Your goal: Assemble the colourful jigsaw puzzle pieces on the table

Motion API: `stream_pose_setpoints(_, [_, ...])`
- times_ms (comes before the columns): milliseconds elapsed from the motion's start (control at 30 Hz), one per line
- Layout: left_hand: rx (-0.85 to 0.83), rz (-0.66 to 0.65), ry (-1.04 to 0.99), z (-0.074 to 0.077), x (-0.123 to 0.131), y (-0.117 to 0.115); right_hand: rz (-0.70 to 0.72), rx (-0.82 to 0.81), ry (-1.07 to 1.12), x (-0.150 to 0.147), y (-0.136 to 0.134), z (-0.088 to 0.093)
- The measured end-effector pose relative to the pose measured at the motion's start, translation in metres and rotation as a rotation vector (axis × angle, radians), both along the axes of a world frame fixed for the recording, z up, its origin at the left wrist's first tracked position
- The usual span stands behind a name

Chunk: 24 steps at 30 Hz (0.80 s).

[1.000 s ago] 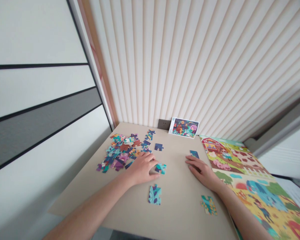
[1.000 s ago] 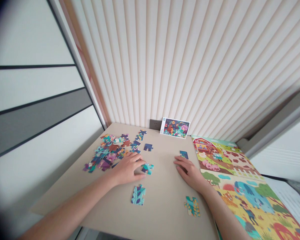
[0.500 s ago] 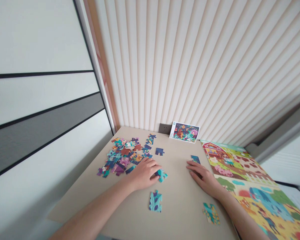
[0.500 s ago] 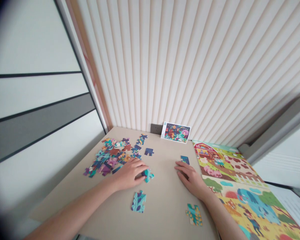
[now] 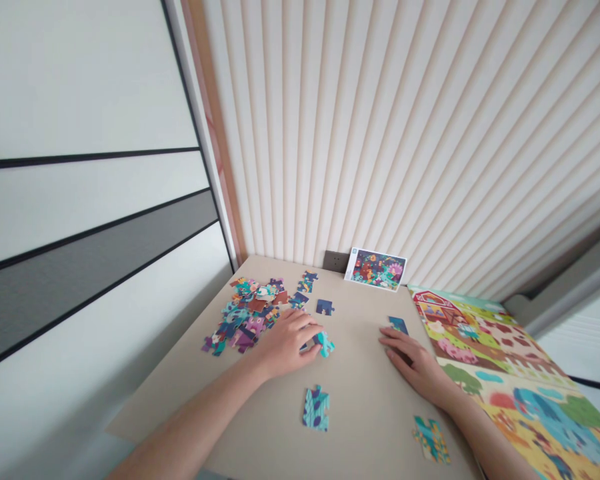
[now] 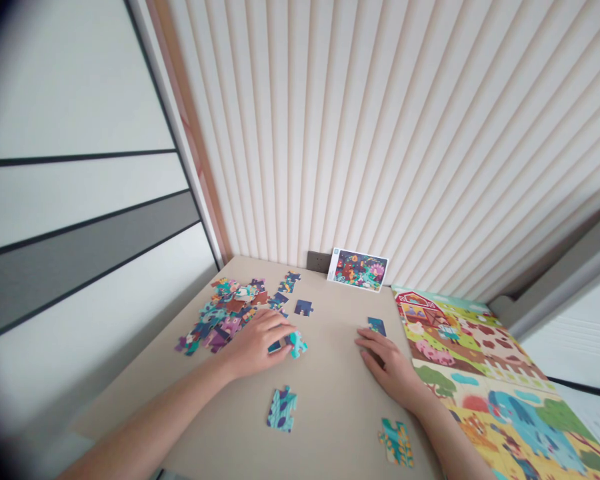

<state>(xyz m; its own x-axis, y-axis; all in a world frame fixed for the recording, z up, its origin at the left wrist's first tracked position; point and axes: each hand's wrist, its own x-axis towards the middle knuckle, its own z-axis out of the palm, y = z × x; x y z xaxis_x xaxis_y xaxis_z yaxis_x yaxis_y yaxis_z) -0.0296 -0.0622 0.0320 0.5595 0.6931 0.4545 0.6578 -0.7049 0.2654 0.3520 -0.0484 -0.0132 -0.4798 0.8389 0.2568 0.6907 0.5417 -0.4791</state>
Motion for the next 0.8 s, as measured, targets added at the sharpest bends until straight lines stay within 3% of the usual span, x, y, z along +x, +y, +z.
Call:
stream_pose_setpoints(200, [0.018, 0.238, 0.039, 0.002, -0.029, 0.013, 0.012, 0.008, -0.035, 0.004, 0.002, -0.005])
stream_pose_setpoints(400, [-0.06, 0.252, 0.197, -0.007, -0.035, 0.012, 0.02, 0.021, -0.033, 0.006, 0.005, -0.009])
stream_pose_setpoints(533, [-0.032, 0.301, 0.173, 0.003, -0.043, 0.016, 0.017, 0.013, -0.011, 0.007, 0.005, -0.009])
stream_pose_setpoints(667, [0.005, 0.607, 0.14, 0.016, -0.08, 0.017, 0.019, 0.007, 0.0, 0.007, 0.005, -0.009])
stream_pose_setpoints(800, [-0.072, 0.816, 0.232, 0.014, -0.131, -0.007, 0.037, 0.025, 0.005, 0.007, 0.006, -0.01])
